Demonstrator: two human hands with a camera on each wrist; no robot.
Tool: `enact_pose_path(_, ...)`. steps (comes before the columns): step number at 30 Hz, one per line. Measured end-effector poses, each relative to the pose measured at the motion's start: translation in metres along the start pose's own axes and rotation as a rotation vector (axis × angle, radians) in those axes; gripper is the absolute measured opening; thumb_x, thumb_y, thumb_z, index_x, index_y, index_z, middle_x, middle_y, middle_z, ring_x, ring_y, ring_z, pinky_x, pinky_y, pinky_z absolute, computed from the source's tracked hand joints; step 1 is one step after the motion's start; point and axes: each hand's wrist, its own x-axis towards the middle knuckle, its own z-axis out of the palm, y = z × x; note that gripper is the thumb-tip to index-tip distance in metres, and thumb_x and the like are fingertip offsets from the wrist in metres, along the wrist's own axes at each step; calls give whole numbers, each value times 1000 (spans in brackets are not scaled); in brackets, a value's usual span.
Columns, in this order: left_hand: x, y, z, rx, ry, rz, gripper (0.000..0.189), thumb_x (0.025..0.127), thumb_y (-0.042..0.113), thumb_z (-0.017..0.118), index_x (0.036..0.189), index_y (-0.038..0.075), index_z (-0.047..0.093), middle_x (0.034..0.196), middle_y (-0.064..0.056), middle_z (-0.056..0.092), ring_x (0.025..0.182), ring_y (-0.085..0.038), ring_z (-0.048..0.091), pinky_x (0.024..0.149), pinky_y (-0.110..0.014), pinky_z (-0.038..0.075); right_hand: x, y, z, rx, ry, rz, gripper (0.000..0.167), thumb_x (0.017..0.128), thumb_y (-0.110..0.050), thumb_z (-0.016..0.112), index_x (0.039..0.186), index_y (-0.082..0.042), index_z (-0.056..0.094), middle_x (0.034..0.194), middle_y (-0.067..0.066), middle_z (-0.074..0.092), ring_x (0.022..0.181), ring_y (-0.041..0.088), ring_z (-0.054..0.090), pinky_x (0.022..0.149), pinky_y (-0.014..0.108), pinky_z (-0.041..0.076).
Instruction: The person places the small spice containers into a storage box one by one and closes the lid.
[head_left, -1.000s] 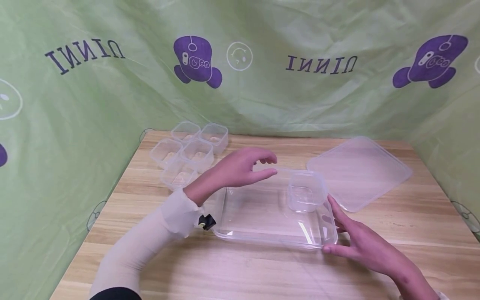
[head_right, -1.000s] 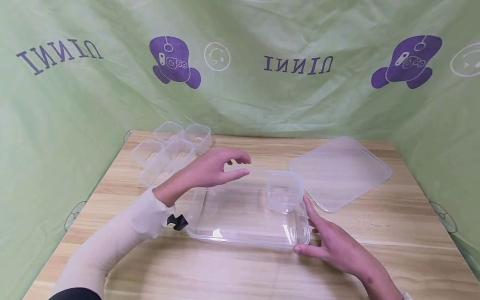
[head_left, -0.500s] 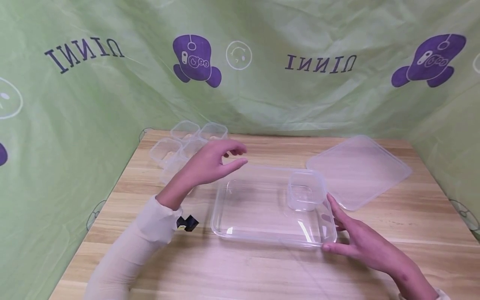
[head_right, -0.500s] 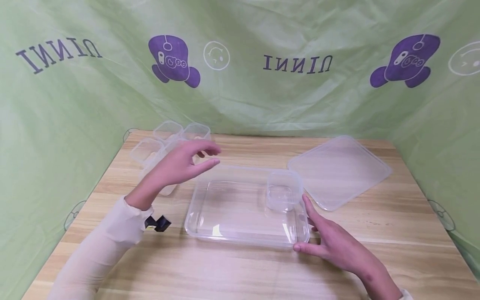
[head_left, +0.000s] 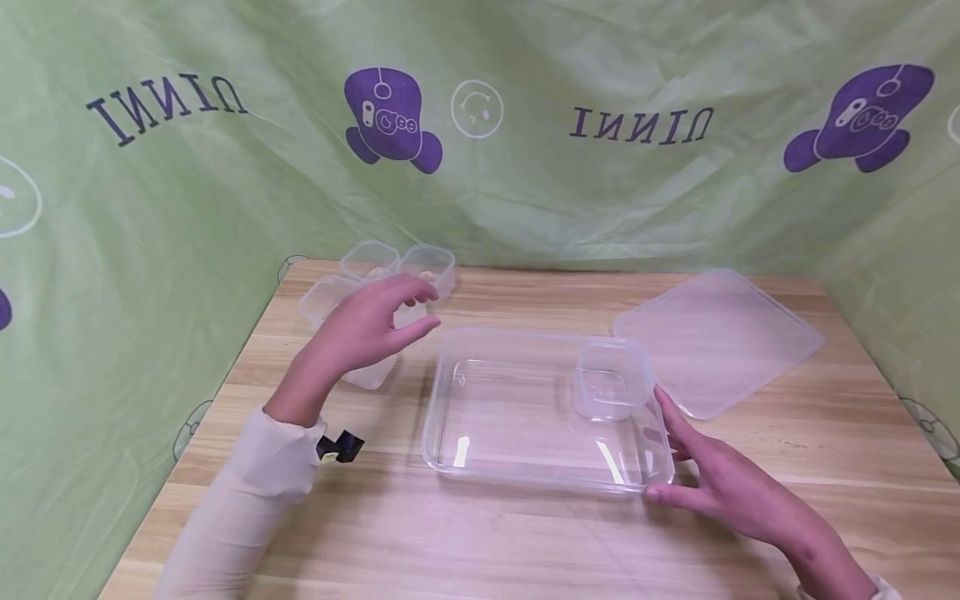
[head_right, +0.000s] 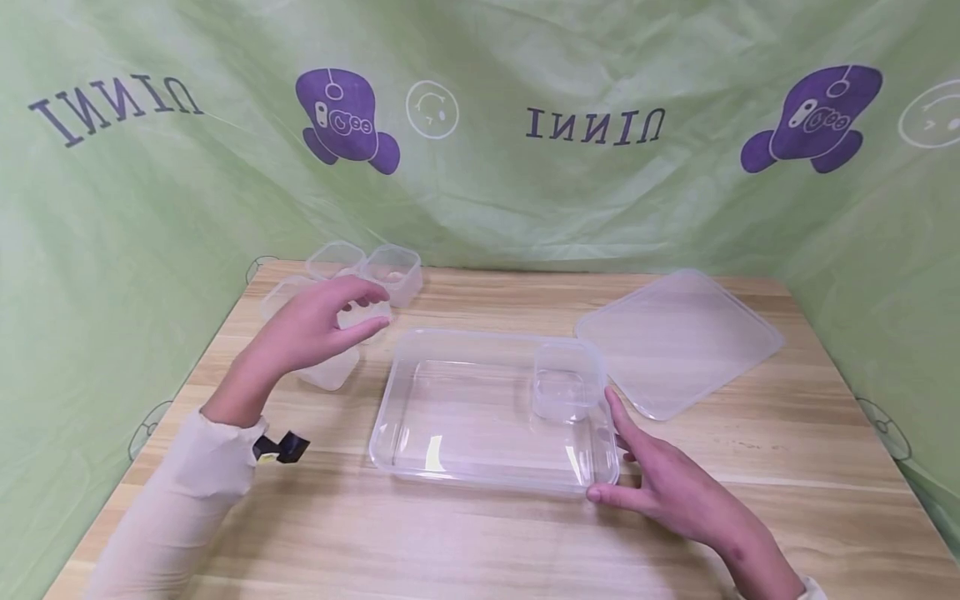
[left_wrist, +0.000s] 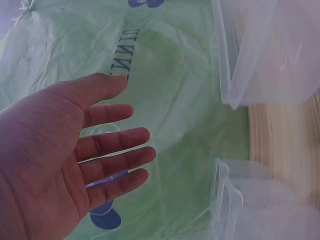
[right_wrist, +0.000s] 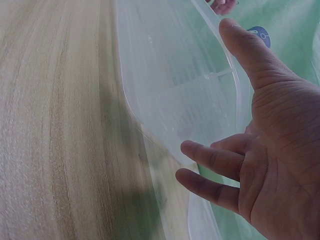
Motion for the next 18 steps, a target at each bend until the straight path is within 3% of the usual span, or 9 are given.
enact_pose_path(10,-21,-20,-20,1,-114,-96,33,96,29,75,120,9,70,117,-5,69,100,-26,64,86,-45,52,1,0,1,13,4,-12,119,83,-36,88,167,-17,5,142,16,59,107,12,67,86,38,57)
enact_pose_path(18,-35,-23,-29,49,-223,-200,44,94,34,76,129,8,66,122,-12,63,99,-30,63,83,-48,52,1,0,1,3,3,-6,119,84,-38,87,167,-17,4,145,18,56,108,14,67,87,38,57)
